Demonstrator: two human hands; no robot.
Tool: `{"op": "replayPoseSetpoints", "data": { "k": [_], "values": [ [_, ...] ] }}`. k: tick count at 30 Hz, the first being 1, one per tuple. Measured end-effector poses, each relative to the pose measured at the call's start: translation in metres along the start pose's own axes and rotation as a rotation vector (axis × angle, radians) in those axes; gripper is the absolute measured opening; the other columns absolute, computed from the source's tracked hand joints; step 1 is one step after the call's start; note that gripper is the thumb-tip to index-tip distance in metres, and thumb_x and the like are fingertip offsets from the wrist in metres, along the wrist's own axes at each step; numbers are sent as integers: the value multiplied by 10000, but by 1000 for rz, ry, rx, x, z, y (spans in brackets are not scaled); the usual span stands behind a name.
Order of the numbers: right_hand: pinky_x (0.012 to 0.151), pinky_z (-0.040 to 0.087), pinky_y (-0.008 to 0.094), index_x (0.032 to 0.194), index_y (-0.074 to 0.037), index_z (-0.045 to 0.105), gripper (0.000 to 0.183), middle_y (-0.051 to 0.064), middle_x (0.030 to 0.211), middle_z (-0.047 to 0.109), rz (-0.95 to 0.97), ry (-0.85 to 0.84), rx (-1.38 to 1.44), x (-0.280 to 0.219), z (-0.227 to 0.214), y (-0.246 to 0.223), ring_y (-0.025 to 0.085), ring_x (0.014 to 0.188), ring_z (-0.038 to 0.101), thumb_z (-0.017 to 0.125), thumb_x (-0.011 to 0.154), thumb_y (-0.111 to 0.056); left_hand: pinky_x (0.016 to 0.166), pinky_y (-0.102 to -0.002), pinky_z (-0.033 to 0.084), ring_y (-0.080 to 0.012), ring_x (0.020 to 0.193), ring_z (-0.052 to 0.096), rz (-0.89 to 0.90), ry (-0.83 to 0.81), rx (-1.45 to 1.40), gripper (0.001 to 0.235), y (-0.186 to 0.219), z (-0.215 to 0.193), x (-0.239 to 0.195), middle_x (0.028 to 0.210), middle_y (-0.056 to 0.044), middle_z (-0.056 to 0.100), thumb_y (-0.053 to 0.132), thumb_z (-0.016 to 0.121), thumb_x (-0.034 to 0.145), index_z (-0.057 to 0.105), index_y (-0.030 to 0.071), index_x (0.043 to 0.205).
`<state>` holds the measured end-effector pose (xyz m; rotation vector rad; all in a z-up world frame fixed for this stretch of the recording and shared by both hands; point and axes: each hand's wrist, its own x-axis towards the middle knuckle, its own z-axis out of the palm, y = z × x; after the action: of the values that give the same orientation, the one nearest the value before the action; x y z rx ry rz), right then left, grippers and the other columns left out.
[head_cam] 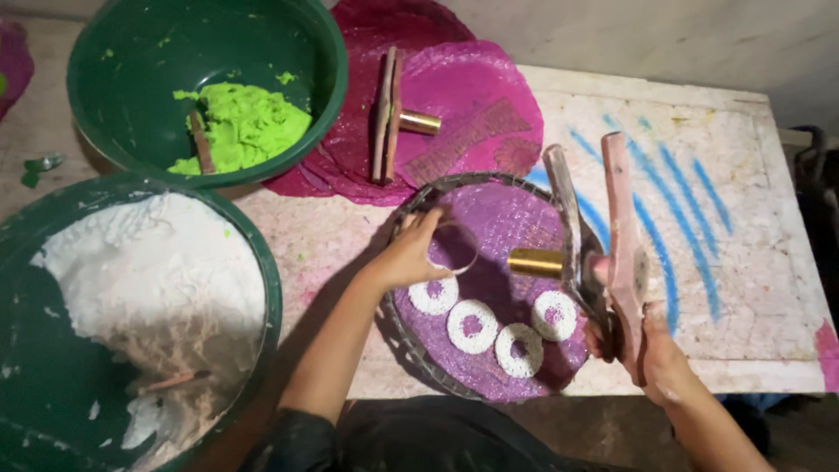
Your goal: The person makes traditional cakes by hand and with molds, alternating between filling small molds with green dough and pressing a larger mold into white flour.
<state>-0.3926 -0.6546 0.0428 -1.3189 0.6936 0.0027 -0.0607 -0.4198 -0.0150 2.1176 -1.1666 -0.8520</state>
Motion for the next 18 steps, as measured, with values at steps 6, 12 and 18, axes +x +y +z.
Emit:
{"op": "replayPoseSetpoints", "data": {
  "k": [6,12,18],
  "values": [
    [659,437,387,1296,-24,541,864,139,869,621,27,80,-35,10,-8,10,239,768,567,76,1007,-693,1267,-526,110,-412,1569,42,-53,-142,224,1248,2,-4,34,1662,-252,146,515,903,705,186,-49,1557],
    [648,543,385,1194,-79,582,748,108,849,658,145,-44,-361,44,9,-5,203,706,609,105,975,-612,1286,-514,214,-339,1556,264,375,10,-1118,1131,21,-18,32,1660,-158,304,672,733,798,280,22,1606],
    [566,543,420,935,-46,633,742,95,713,617,357,-369,-596,104,48,-67,208,584,585,213,980,-655,1123,-429,440,-229,1056,580,711,-25,-2224,609,37,-10,49,1014,-48,610,674,525,1035,606,81,1146]
  ]
}}
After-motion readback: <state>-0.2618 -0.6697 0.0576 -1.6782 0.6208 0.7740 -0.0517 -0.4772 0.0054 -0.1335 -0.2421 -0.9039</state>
